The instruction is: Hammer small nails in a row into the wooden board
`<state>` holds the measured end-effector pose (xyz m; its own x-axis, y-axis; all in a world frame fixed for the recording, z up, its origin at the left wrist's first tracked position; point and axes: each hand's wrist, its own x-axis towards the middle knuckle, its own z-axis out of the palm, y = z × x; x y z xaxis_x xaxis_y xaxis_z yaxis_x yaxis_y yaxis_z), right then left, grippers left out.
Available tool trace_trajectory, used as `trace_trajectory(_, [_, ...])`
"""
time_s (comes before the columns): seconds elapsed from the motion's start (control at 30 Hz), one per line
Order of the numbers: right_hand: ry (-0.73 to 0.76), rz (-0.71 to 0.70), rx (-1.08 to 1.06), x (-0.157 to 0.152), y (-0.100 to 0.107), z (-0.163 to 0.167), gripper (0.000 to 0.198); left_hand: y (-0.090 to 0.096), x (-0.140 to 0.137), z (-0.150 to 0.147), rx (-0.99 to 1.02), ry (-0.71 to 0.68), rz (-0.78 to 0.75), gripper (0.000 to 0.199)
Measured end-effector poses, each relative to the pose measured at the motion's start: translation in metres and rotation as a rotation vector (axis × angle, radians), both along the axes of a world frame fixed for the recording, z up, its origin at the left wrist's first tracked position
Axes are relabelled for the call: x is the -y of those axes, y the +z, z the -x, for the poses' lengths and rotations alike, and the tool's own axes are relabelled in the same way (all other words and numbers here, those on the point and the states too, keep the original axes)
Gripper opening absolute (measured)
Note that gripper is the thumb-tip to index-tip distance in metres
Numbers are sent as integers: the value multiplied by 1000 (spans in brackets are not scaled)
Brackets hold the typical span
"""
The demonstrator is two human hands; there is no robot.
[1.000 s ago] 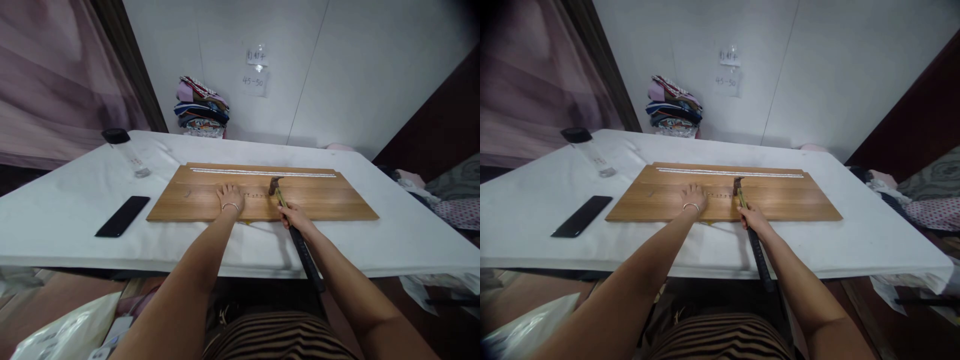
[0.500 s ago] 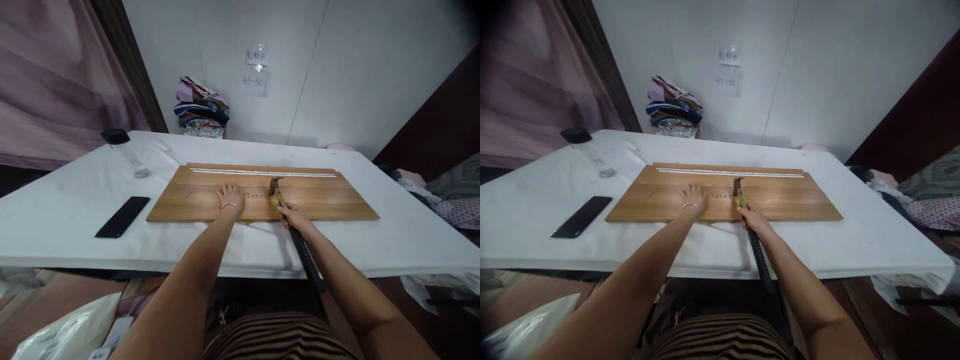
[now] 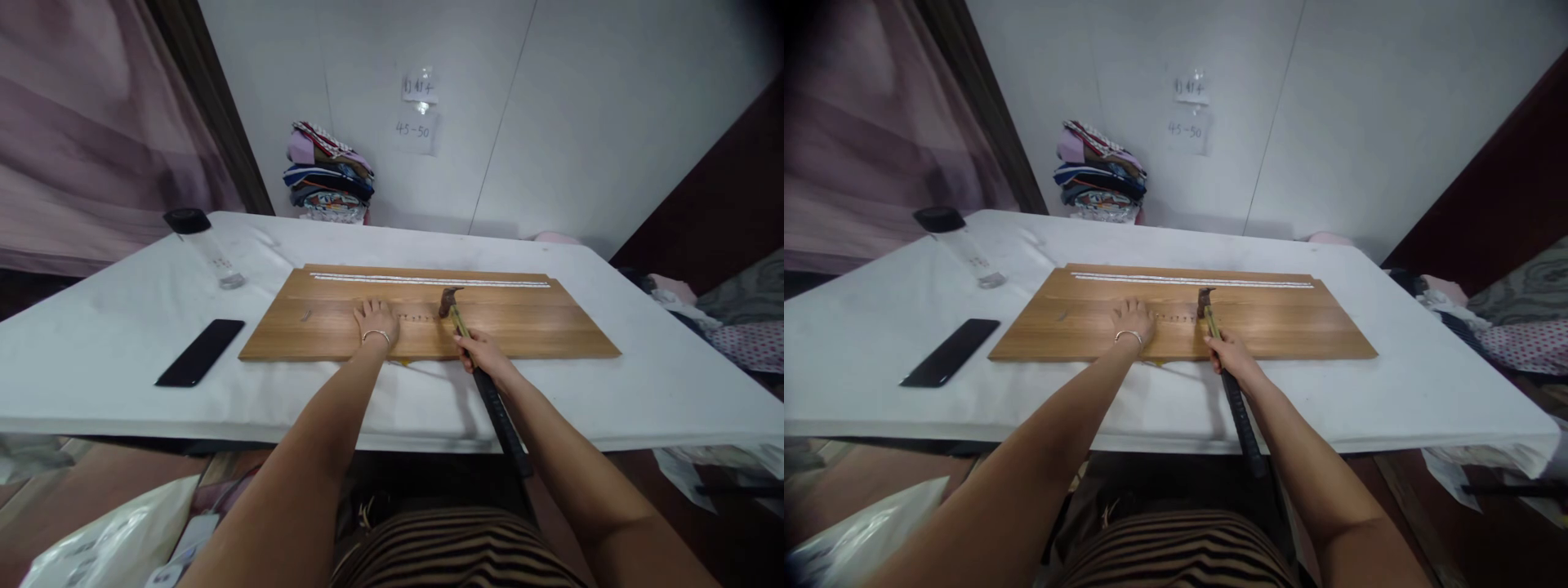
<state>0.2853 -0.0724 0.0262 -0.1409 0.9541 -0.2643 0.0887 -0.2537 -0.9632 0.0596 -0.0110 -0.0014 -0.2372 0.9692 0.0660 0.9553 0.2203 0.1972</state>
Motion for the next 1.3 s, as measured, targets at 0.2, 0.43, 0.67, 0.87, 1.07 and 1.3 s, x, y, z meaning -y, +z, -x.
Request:
trace_trajectory(0.2, [-6, -8, 2, 0, -1, 0, 34, 0, -1, 0, 6, 3, 10, 57])
trace_trajectory(0.43, [-15, 15, -5, 1, 4, 1, 33, 2, 1, 0, 1, 0, 2, 56])
trace_trajectory(0.67, [-4, 18, 5, -2, 3, 0, 33, -2, -1, 1, 2, -3, -7, 57])
trace_trajectory(0.87, [-6, 3, 9, -2, 3, 1, 33, -2, -1, 1, 5, -1, -4, 56])
trace_trajectory(1.07, [-13, 21, 20, 1, 6, 1, 32, -2, -1, 1, 0, -2, -1, 57])
trace_trajectory(1.3, [9, 23, 2, 0, 4, 0, 34, -2, -2, 1, 8, 1, -1, 57])
